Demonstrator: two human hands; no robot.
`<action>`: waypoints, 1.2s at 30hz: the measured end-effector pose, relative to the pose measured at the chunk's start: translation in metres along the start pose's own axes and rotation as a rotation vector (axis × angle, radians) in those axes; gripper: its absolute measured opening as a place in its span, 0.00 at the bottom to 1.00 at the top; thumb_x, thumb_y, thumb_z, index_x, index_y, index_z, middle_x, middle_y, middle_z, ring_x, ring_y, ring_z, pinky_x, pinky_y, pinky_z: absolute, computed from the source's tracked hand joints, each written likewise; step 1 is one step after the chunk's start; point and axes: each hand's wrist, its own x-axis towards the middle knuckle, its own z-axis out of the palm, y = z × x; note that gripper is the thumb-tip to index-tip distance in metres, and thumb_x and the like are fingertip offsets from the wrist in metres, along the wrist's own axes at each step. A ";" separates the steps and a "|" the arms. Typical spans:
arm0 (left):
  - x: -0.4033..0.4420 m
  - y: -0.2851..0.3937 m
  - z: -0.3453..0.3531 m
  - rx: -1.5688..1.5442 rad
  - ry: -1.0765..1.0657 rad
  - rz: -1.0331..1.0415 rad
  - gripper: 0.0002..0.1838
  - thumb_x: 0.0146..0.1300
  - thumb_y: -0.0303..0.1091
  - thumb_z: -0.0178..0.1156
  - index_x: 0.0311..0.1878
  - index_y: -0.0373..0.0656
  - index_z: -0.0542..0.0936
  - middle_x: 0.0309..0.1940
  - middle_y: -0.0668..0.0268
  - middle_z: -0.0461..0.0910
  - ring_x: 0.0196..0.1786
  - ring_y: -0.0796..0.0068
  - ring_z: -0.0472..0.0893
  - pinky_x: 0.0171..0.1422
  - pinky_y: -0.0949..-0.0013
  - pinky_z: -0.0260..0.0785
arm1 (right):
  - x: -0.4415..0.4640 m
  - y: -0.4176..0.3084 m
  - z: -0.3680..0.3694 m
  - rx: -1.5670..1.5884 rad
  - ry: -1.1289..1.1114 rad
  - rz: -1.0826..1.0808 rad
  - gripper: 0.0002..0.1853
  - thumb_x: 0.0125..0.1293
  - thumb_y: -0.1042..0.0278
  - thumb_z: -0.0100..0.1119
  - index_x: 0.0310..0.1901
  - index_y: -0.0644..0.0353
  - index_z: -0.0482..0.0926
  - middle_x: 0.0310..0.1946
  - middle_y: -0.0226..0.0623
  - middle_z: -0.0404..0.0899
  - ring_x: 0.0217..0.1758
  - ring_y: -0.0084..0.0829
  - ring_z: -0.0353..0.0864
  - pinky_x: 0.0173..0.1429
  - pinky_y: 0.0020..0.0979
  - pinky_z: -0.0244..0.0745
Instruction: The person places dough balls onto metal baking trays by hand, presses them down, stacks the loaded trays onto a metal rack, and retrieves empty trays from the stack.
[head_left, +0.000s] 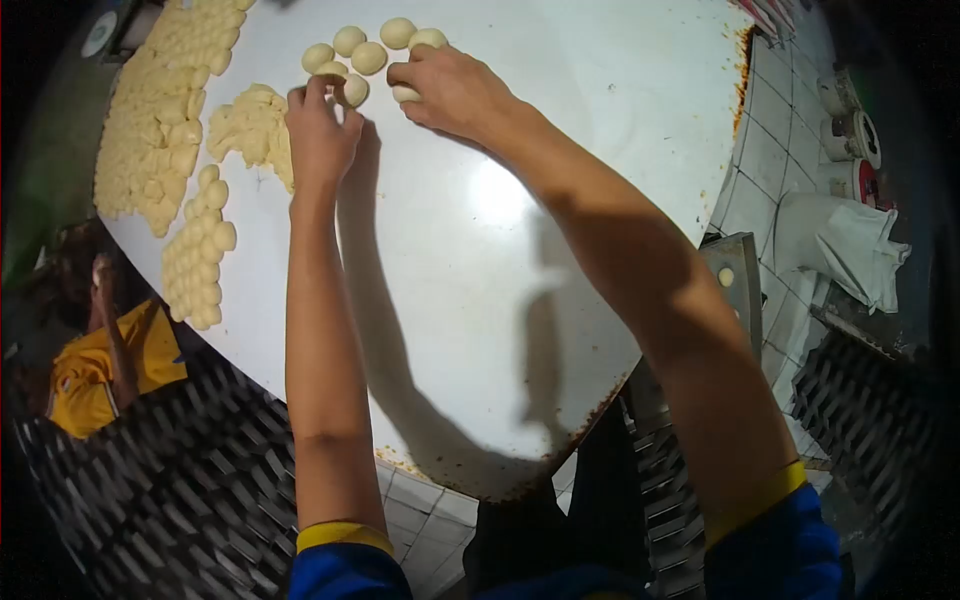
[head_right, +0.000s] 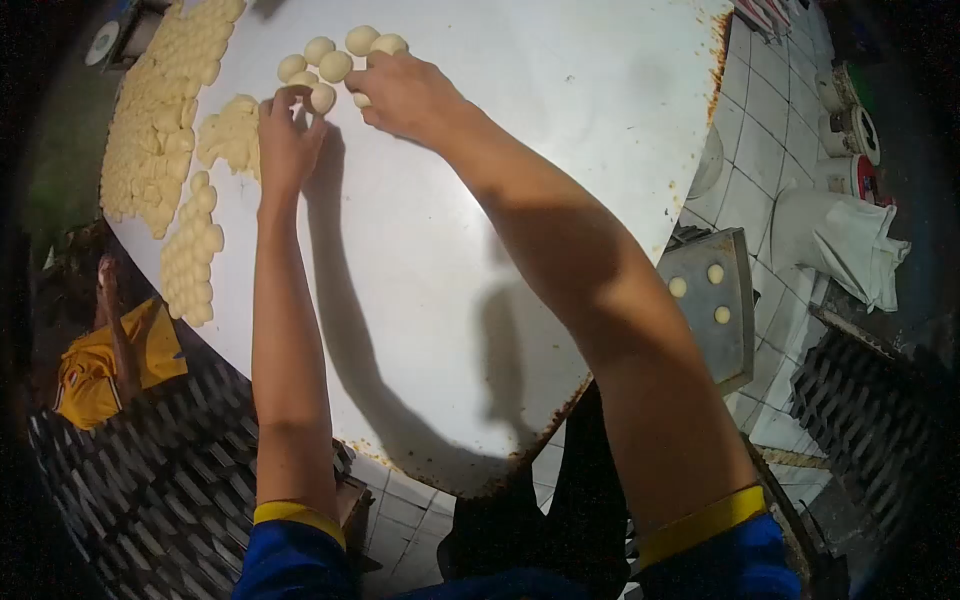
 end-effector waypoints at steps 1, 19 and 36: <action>-0.003 0.002 0.001 0.005 0.000 0.009 0.26 0.66 0.29 0.72 0.67 0.45 0.81 0.64 0.47 0.78 0.62 0.42 0.81 0.68 0.46 0.77 | 0.003 -0.001 -0.003 0.071 -0.078 0.040 0.25 0.68 0.62 0.71 0.67 0.52 0.84 0.60 0.48 0.84 0.54 0.54 0.87 0.62 0.52 0.85; -0.222 0.276 -0.015 -0.354 0.038 0.182 0.26 0.76 0.29 0.72 0.70 0.29 0.74 0.67 0.49 0.79 0.66 0.54 0.82 0.70 0.52 0.81 | -0.682 -0.017 -0.157 1.107 1.010 1.179 0.24 0.78 0.66 0.73 0.71 0.61 0.80 0.58 0.38 0.87 0.58 0.26 0.86 0.59 0.33 0.85; -0.623 0.492 0.412 -0.492 -0.916 0.650 0.28 0.61 0.19 0.70 0.66 0.40 0.79 0.64 0.45 0.72 0.65 0.38 0.74 0.71 0.45 0.72 | -0.900 0.217 -0.039 -0.273 0.658 1.041 0.26 0.60 0.70 0.82 0.62 0.51 0.87 0.56 0.44 0.82 0.65 0.46 0.83 0.69 0.50 0.80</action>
